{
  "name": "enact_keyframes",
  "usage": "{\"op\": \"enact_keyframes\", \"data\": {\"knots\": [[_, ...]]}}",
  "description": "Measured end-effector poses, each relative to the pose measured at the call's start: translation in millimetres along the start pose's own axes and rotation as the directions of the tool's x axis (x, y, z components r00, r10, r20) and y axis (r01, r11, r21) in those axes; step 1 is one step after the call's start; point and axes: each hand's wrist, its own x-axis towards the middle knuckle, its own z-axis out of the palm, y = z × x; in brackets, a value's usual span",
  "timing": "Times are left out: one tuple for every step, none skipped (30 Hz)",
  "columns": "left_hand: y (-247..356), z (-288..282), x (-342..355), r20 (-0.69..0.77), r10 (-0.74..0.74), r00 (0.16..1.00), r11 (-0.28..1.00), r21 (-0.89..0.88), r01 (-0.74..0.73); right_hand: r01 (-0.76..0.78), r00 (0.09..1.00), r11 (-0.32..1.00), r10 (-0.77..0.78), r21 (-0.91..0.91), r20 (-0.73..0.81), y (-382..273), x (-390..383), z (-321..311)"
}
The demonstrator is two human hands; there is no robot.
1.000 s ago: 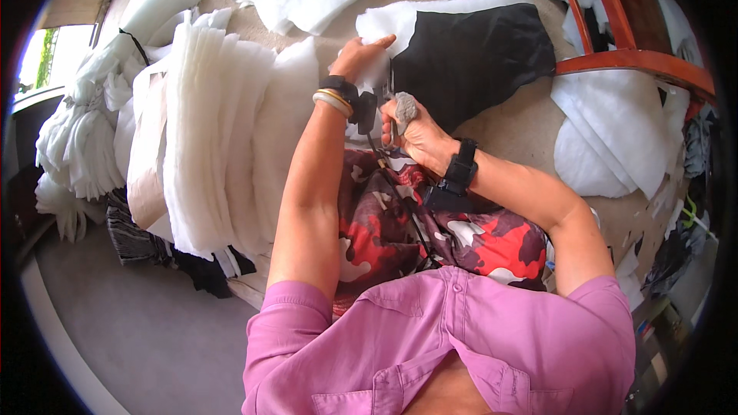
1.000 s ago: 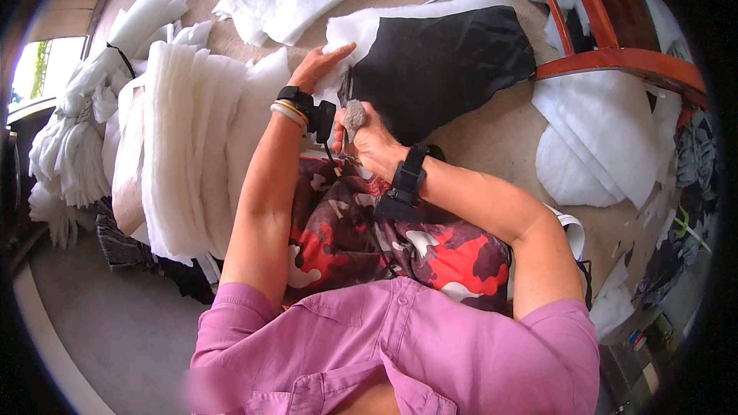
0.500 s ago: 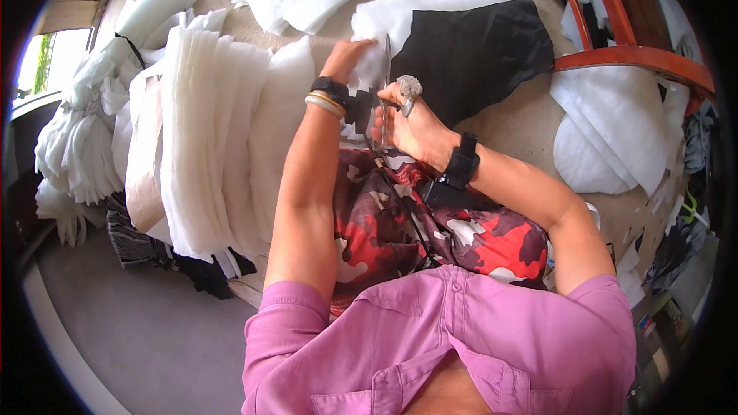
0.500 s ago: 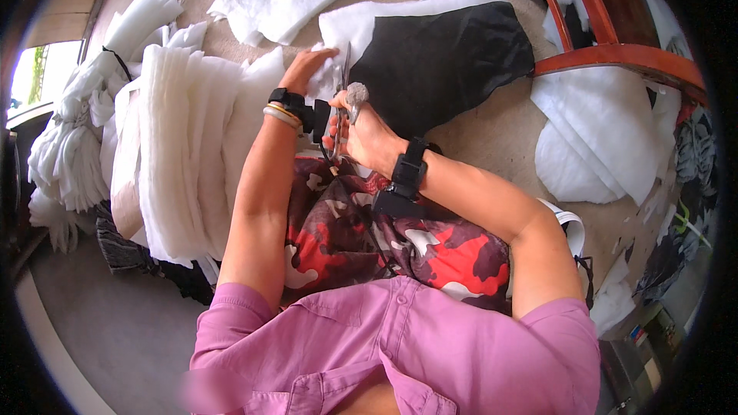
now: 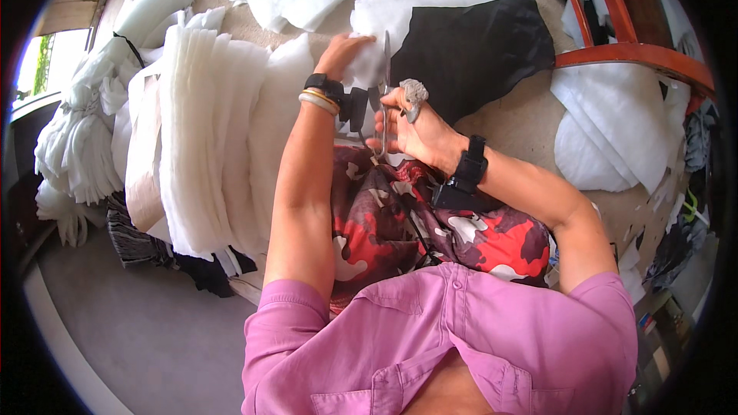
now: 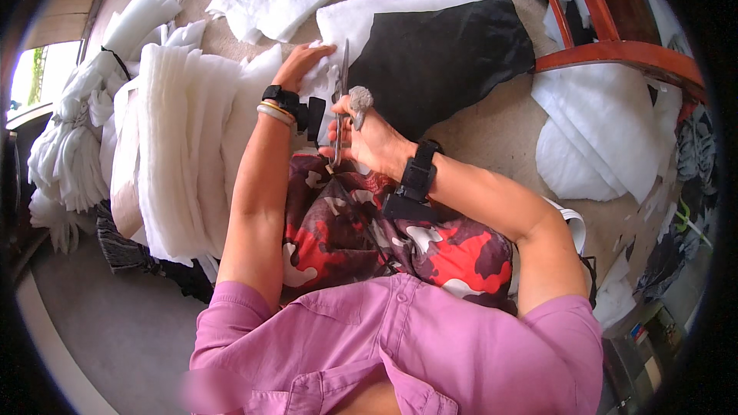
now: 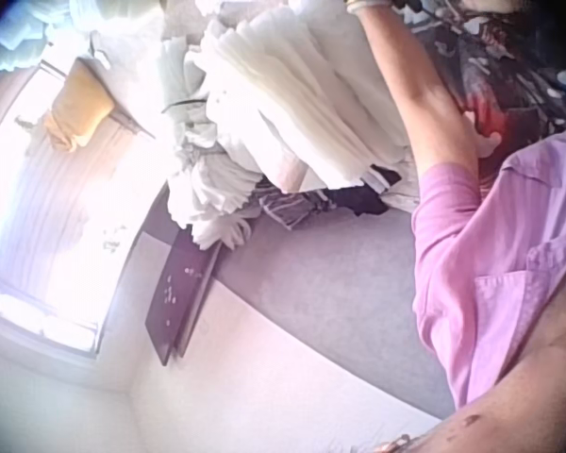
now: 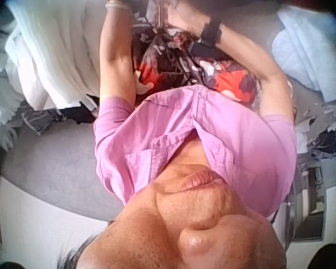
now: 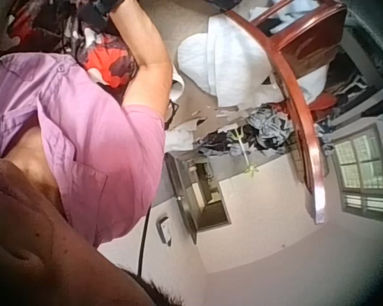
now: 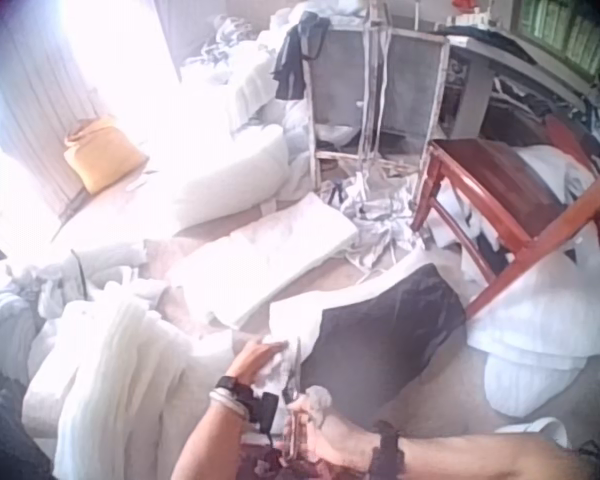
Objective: Cutting out black fabric pieces using scissors while sitting amongst piles of white upholstery padding.
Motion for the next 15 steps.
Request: {"op": "enact_keyframes", "data": {"knots": [[1, 3, 1, -0.009, -0.05, 0.999, 0.999, -0.004, 0.05, 0.049, 0.999, 0.999, -0.049, 0.008, 0.009, 0, 5, -3], [0, 4, 3, -0.021, -0.1, 0.995, 0.995, -0.01, 0.099, 0.049, 0.999, 0.999, -0.049, 0.007, 0.01, 1, 7, -3], [-3, 3, 5, -0.022, -0.099, 0.995, 0.995, -0.01, 0.099, 0.057, 0.998, 0.998, -0.057, 0.003, 0.023, 3, 10, -2], [-7, 3, 8, -0.019, -0.058, 0.998, 0.998, -0.016, 0.058, 0.065, 0.997, 0.998, -0.065, -0.001, 0.036, 5, 12, -1], [-8, 3, 9, -0.014, -0.019, 1.0, 1.0, -0.022, 0.019, 0.063, 0.998, 0.998, -0.062, -0.024, 0.028, 7, 9, 2], [-9, 4, 10, -0.012, -0.02, 1.0, 1.0, -0.022, 0.019, 0.063, 0.998, 0.998, -0.062, -0.024, 0.027, 7, 8, 3], [-11, 5, 10, -0.04, 0.012, 0.999, 0.997, -0.075, -0.015, 0.032, 0.999, 0.999, -0.031, -0.029, 0.032, 7, 7, 3], [-11, 6, 10, -0.068, 0.041, 0.997, 0.991, -0.127, -0.05, 0.002, 0.999, 0.999, 0.0, -0.034, 0.037, 8, 6, 3], [-10, 6, 10, -0.066, 0.04, 0.997, 0.991, -0.127, -0.048, 0.006, 0.998, 0.999, -0.004, -0.039, 0.062, 9, 5, 1], [-10, 6, 10, -0.044, 0.119, 0.992, 0.991, -0.064, -0.121, 0.006, 0.998, 0.999, -0.004, -0.037, 0.06, 7, 3, -1], [-13, 2, 11, -0.025, 0.195, 0.98, 0.981, -0.004, -0.196, -0.049, 0.997, 0.996, 0.052, -0.069, 0.055, 4, 0, 0], [-16, -2, 13, -0.03, 0.194, 0.981, 0.981, -0.004, -0.194, -0.103, 0.993, 0.989, 0.109, -0.102, 0.049, 1, -3, 1], [-18, -7, 15, -0.019, 0.25, 0.968, 0.96, 0.135, -0.246, -0.106, 0.992, 0.989, 0.112, -0.104, 0.052, -1, -5, 0], [-20, -10, 16, 0.004, 0.304, 0.953, 0.917, 0.271, -0.294, -0.144, 0.985, 0.983, 0.154, -0.118, 0.083, -3, -6, -1], [-21, -14, 15, 0.003, 0.304, 0.953, 0.917, 0.271, -0.293, -0.181, 0.974, 0.974, 0.196, -0.134, 0.114, -6, -8, -3]]}}
